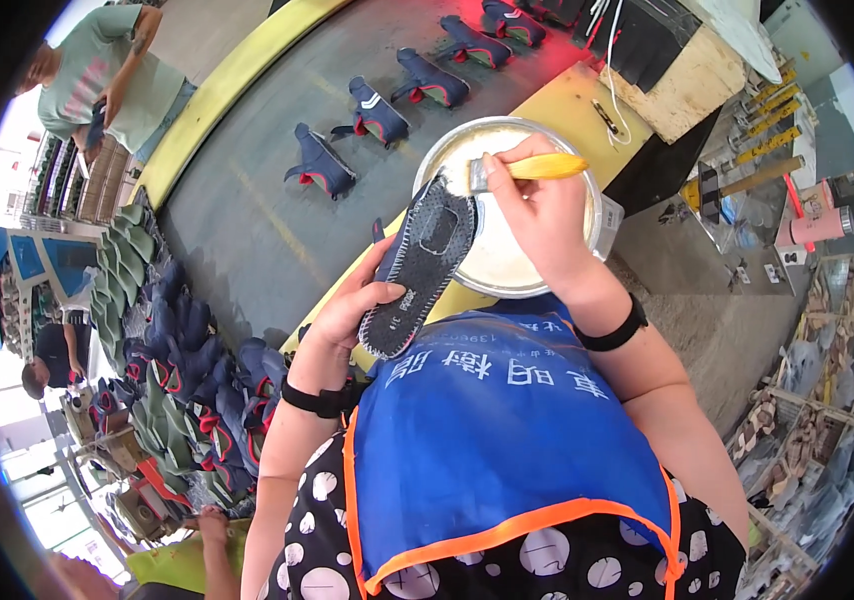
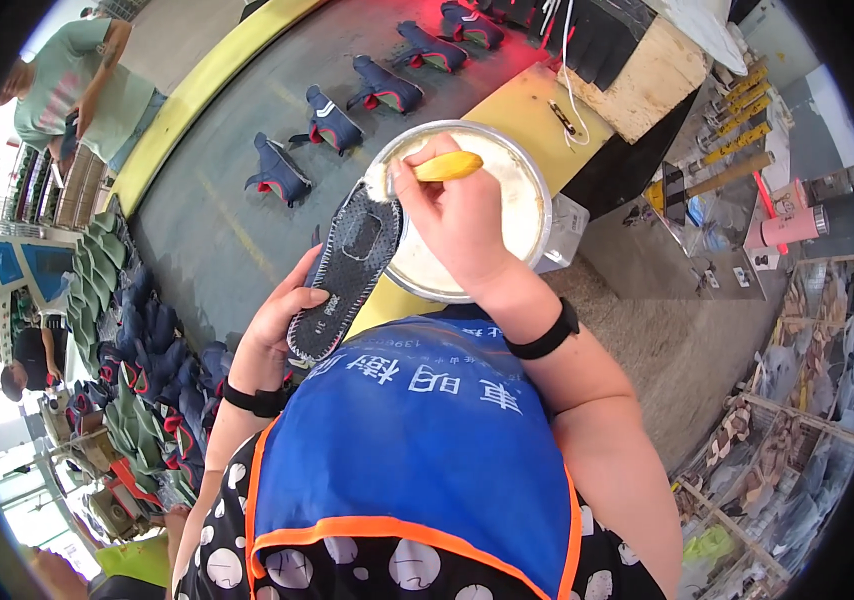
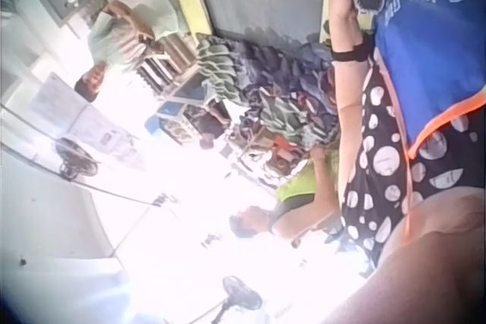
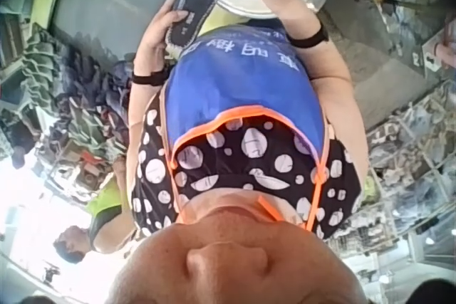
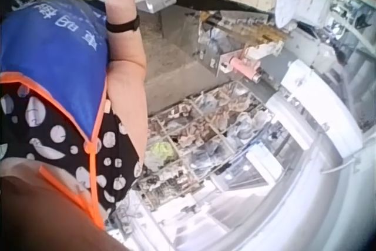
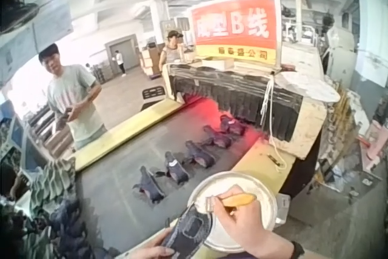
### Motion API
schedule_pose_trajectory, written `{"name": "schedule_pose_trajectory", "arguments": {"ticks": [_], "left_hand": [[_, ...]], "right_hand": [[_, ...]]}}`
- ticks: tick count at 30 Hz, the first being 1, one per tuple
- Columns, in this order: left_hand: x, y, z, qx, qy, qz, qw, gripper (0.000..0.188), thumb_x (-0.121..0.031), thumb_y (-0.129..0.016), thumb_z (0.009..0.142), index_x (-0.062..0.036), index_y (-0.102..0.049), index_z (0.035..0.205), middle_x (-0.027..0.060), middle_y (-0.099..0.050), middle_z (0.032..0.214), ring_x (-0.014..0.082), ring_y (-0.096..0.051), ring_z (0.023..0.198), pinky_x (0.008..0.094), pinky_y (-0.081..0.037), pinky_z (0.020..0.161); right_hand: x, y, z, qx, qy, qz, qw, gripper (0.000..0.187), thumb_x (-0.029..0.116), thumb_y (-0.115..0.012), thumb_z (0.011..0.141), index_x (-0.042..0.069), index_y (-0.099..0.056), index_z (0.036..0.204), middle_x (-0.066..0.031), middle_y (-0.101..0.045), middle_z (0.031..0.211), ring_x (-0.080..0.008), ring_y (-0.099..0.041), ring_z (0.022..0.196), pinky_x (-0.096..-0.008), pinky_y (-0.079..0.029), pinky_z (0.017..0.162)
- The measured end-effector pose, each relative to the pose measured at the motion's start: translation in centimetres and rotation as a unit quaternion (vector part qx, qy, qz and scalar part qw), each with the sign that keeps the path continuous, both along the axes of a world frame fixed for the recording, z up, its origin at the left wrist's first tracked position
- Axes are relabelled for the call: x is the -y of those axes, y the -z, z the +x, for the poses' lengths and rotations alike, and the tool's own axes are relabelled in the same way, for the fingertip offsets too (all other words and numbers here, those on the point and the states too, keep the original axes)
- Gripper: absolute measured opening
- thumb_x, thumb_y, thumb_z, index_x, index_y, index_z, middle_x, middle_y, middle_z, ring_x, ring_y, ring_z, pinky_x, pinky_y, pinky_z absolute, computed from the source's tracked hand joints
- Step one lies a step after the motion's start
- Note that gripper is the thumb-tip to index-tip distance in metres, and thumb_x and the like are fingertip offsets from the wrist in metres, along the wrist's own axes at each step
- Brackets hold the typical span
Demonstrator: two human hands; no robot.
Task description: Applying glue to the bottom of shoe soles using a brush.
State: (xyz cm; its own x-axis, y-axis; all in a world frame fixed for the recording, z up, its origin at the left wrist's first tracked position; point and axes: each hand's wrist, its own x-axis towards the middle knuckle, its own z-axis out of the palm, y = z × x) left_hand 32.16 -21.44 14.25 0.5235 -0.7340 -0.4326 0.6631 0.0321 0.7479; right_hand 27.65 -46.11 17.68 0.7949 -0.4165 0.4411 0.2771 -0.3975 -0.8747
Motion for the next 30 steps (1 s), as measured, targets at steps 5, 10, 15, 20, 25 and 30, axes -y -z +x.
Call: {"name": "schedule_pose_trajectory", "arguments": {"ticks": [5,10,15,20,25,30], "left_hand": [[-0.7,0.9,0.4,0.034,-0.036,0.014,0.999,0.08,-0.006,-0.063,0.076,-0.0035,-0.031,0.15,0.014,-0.056,0.131,0.0226,-0.058,0.119,0.0324,-0.049,0.099],[-2.2,1.6,1.5,0.073,-0.057,0.041,0.995,0.08,-0.007,-0.066,0.077,-0.005,-0.032,0.15,0.0118,-0.056,0.13,0.0201,-0.056,0.118,0.0315,-0.045,0.101],[-5.9,5.5,3.6,0.038,-0.178,0.07,0.981,0.079,-0.007,-0.068,0.079,-0.0045,-0.033,0.149,0.0126,-0.054,0.129,0.0202,-0.056,0.116,0.0322,-0.046,0.099],[-10.2,13.5,9.7,-0.013,-0.372,0.194,0.908,0.085,-0.007,-0.075,0.076,-0.0034,-0.028,0.148,0.019,-0.058,0.12,0.0229,-0.064,0.098,0.0356,-0.057,0.078],[-13.9,23.8,19.7,0.123,-0.41,0.393,0.814,0.096,-0.015,-0.083,0.07,-0.0078,-0.027,0.147,0.0203,-0.056,0.124,0.0299,-0.063,0.104,0.0401,-0.055,0.085],[-15.2,27.6,24.5,0.16,-0.327,0.55,0.751,0.101,-0.037,-0.08,0.074,-0.0192,-0.019,0.153,0.0251,-0.053,0.132,0.0401,-0.055,0.121,0.0478,-0.045,0.102]], "right_hand": [[-2.9,1.5,1.5,-0.026,0.013,0.012,1.0,0.02,0.012,-0.069,0.091,0.003,-0.056,0.079,-0.0013,-0.057,0.061,-0.0059,-0.053,0.052,-0.0248,-0.04,0.048],[-6.1,1.6,1.9,-0.099,-0.113,0.083,0.985,0.019,0.008,-0.069,0.09,0.003,-0.055,0.079,0.0013,-0.053,0.06,-0.003,-0.045,0.051,-0.0235,-0.035,0.047],[-4.8,3.0,3.1,-0.105,-0.15,0.208,0.961,0.013,-0.003,-0.063,0.09,0.004,-0.053,0.086,0.0015,-0.05,0.068,-0.0047,-0.048,0.054,-0.0211,-0.04,0.049],[0.0,3.7,3.3,-0.161,0.003,0.182,0.97,0.01,-0.001,-0.059,0.092,0.003,-0.051,0.087,-0.002,-0.049,0.074,-0.008,-0.049,0.058,-0.022,-0.043,0.051],[1.9,3.3,2.3,-0.208,0.067,0.15,0.964,0.01,0.003,-0.059,0.093,0.004,-0.051,0.087,-0.0015,-0.049,0.071,-0.0078,-0.049,0.057,-0.0212,-0.042,0.053],[2.4,2.9,3.1,-0.227,0.121,0.13,0.958,0.012,0.005,-0.06,0.093,0.005,-0.051,0.086,-0.0001,-0.049,0.072,-0.0057,-0.047,0.057,-0.02,-0.039,0.052]]}}
